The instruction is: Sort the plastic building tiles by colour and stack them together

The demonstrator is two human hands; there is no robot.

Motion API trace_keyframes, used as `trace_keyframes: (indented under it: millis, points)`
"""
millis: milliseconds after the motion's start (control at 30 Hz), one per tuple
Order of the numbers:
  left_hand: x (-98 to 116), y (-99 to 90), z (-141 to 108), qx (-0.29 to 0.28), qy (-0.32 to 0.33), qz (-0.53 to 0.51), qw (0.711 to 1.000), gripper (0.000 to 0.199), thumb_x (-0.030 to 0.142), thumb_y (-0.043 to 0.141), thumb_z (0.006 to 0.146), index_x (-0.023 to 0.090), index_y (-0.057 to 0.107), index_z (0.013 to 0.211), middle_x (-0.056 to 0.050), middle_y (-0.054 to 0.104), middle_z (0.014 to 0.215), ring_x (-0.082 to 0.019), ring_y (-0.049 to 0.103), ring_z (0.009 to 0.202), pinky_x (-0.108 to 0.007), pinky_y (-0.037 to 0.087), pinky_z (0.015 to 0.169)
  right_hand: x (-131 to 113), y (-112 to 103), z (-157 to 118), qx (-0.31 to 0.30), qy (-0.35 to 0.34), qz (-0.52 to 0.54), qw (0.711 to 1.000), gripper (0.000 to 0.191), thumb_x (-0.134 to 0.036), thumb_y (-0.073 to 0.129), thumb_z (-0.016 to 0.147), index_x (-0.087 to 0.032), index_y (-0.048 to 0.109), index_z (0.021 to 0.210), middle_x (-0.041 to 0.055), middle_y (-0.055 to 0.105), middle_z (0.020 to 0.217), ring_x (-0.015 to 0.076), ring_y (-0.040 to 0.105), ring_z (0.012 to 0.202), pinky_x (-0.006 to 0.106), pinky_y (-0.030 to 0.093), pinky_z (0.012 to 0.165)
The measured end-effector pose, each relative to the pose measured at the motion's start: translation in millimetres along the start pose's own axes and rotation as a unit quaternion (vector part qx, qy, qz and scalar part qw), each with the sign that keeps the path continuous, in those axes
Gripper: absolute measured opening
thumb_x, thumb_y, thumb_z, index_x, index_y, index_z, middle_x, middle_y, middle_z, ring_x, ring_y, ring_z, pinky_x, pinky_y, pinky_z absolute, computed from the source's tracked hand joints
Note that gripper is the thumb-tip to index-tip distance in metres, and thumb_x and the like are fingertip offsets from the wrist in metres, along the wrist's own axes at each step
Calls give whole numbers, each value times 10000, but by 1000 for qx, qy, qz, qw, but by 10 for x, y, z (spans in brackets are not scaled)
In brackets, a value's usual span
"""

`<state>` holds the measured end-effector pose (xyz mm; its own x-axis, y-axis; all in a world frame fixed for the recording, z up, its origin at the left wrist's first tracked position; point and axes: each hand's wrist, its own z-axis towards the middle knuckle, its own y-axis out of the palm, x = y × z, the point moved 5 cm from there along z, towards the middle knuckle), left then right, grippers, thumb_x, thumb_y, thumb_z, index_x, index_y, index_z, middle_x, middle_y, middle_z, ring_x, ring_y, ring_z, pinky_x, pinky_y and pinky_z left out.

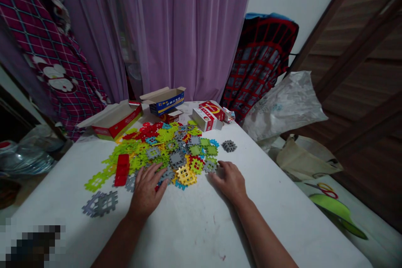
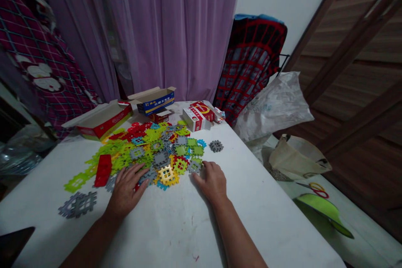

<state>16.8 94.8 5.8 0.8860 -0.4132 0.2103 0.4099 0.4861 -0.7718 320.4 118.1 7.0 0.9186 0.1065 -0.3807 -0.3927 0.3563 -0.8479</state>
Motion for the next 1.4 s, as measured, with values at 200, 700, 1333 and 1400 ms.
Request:
trace_keyframes:
  millis: [200,700,1333,1400]
  points:
    - [-4,-1,9,-10,-13,-12,1000,313,375,491,934,261,668,1165,-85,657,1296,-274,572,1239,-536,316,1130,-67,86,-7,-28,-19,-38,999,374,-419,665,767,-241,683,1096,90,654,1028,245,600,934,342,476,797]
    - [-14,-1,17,-5,-6,-10,1000,329,380,462,943,251,675,1158,-93,664,1278,-278,585,1216,-539,346,1107,451,-88,6,-7,4,26,1000,408,-259,498,821,-214,628,1206,83,662,1105,232,614,1006,374,500,877]
    - [-28,17,10,-14,-11,-16,1000,332,367,460,937,253,675,1163,-92,658,1289,-283,583,1221,-543,347,1108,532,103,86,-68,-31,-35,997,430,-414,610,813,-272,644,1218,123,529,1406,299,447,1306,496,383,972]
    - [-28,18,8,-15,-9,-14,1000,334,363,460,939,251,669,1174,-95,656,1291,-284,581,1225,-542,351,1105,531,96,82,-62,-25,-24,998,402,-424,621,807,-246,652,1165,128,543,1390,292,462,1298,486,388,972]
